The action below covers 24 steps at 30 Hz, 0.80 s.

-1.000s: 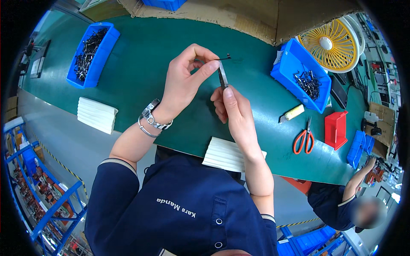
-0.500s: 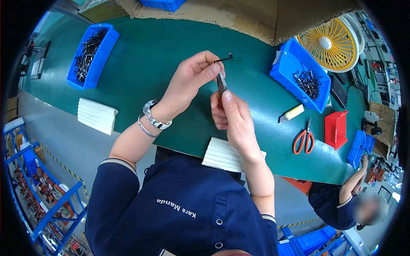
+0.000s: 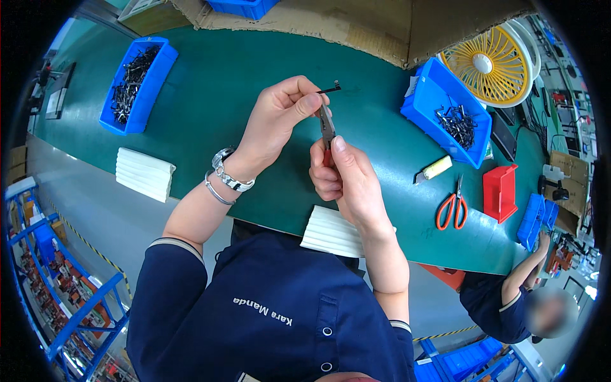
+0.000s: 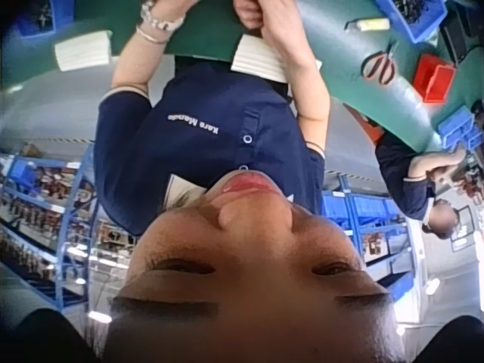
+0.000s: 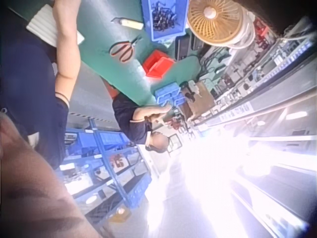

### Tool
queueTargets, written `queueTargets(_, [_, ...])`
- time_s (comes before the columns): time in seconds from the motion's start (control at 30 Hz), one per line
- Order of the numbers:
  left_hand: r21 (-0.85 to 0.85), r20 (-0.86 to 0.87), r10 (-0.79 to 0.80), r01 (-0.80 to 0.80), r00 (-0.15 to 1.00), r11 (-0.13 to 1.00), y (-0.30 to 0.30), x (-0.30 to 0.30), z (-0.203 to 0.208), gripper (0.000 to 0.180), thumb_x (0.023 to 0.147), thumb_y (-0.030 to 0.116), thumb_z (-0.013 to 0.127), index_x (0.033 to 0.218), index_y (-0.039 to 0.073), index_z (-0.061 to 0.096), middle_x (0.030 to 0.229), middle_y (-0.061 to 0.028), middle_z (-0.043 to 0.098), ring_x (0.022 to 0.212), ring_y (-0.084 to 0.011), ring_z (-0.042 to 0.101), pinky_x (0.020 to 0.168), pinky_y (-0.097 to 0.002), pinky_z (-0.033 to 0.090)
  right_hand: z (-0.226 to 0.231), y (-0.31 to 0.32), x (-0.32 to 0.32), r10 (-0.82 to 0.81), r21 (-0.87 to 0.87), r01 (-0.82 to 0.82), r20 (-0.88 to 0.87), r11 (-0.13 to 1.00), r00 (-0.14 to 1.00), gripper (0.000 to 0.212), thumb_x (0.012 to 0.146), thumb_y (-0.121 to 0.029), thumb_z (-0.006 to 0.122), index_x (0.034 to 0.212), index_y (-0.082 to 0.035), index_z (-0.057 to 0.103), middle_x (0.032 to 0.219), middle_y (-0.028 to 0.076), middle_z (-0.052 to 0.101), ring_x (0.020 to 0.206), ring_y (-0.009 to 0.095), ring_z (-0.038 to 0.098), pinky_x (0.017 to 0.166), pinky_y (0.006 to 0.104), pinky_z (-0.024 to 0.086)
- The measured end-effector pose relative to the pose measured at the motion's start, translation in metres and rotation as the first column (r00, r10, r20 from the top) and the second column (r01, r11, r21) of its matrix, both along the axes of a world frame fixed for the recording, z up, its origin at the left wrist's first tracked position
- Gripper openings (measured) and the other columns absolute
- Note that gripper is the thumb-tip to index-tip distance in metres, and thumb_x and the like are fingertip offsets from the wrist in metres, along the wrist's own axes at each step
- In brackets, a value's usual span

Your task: Assembling small metal components into a plastic housing using pliers.

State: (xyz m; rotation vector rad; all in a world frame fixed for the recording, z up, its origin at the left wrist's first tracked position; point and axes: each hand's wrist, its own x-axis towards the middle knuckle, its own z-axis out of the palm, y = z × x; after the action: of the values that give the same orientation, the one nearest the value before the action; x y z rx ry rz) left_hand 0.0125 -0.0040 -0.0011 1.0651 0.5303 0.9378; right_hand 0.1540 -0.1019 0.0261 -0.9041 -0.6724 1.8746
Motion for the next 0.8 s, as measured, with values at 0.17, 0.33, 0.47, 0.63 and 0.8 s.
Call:
queueTargets(0.17, [0.011, -0.026, 0.080, -0.080, 0.996, 0.997, -0.006, 0.018, 0.015, 0.013, 0.091, 0.011, 0.060, 0.100, 0.003, 0.057, 0.101, -0.0044, 0.060, 0.089, -0.0109, 0.057, 0.085, -0.0250, 0.045, -0.005, 0.002, 0.009, 0.013, -0.038, -0.015, -0.036, 0.999, 0.999, 0.039, 0.100, -0.041, 0.038, 0.085, -0.006, 0.046, 0.063, -0.007, 0.027, 0.052, 0.004, 0.022, 0.044, 0.0211, 0.017])
queueTargets(0.33, [-0.002, -0.026, 0.180, -0.180, 0.983, 0.984, -0.006, 0.012, 0.010, 0.007, 0.093, 0.010, 0.054, 0.098, 0.007, 0.051, 0.099, -0.0043, 0.050, 0.088, -0.0107, 0.047, 0.079, -0.0247, 0.040, -0.015, 0.004, 0.003, -0.090, -0.030, 0.088, -0.068, 0.996, 0.994, 0.027, 0.099, -0.032, 0.046, 0.092, -0.006, 0.050, 0.068, -0.005, 0.034, 0.057, 0.004, 0.031, 0.048, 0.0202, 0.025])
queueTargets(0.47, [-0.128, 0.067, 0.006, 0.003, 0.998, 0.992, -0.015, 0.014, 0.000, 0.009, 0.094, 0.012, 0.055, 0.099, 0.008, 0.050, 0.096, -0.0035, 0.050, 0.085, -0.0104, 0.048, 0.074, -0.0239, 0.041, -0.013, 0.002, 0.005, -0.150, 0.055, 0.155, -0.088, 0.986, 0.985, 0.027, 0.098, -0.030, 0.048, 0.094, -0.004, 0.051, 0.070, -0.004, 0.038, 0.060, 0.006, 0.035, 0.052, 0.0218, 0.031])
queueTargets(0.63, [-0.151, 0.112, -0.104, 0.120, 0.988, 0.981, -0.020, 0.021, 0.002, 0.013, 0.095, 0.019, 0.055, 0.101, 0.008, 0.050, 0.093, -0.0022, 0.052, 0.075, -0.0086, 0.050, 0.064, -0.0219, 0.040, -0.007, 0.002, 0.007, -0.219, 0.078, 0.224, -0.077, 0.971, 0.973, 0.022, 0.096, -0.025, 0.054, 0.085, -0.007, 0.047, 0.070, -0.003, 0.040, 0.059, 0.006, 0.037, 0.052, 0.0225, 0.031])
queueTargets(0.8, [-0.188, -0.021, -0.076, 0.070, 0.997, 0.980, -0.023, 0.025, 0.005, 0.021, 0.094, 0.013, 0.056, 0.111, 0.003, 0.052, 0.093, -0.0032, 0.058, 0.081, -0.0094, 0.055, 0.075, -0.0230, 0.045, -0.006, 0.001, 0.012, -0.228, 0.036, 0.234, -0.120, 0.972, 0.966, 0.017, 0.094, -0.020, 0.057, 0.087, -0.008, 0.047, 0.069, -0.004, 0.039, 0.056, 0.006, 0.035, 0.050, 0.0227, 0.027])
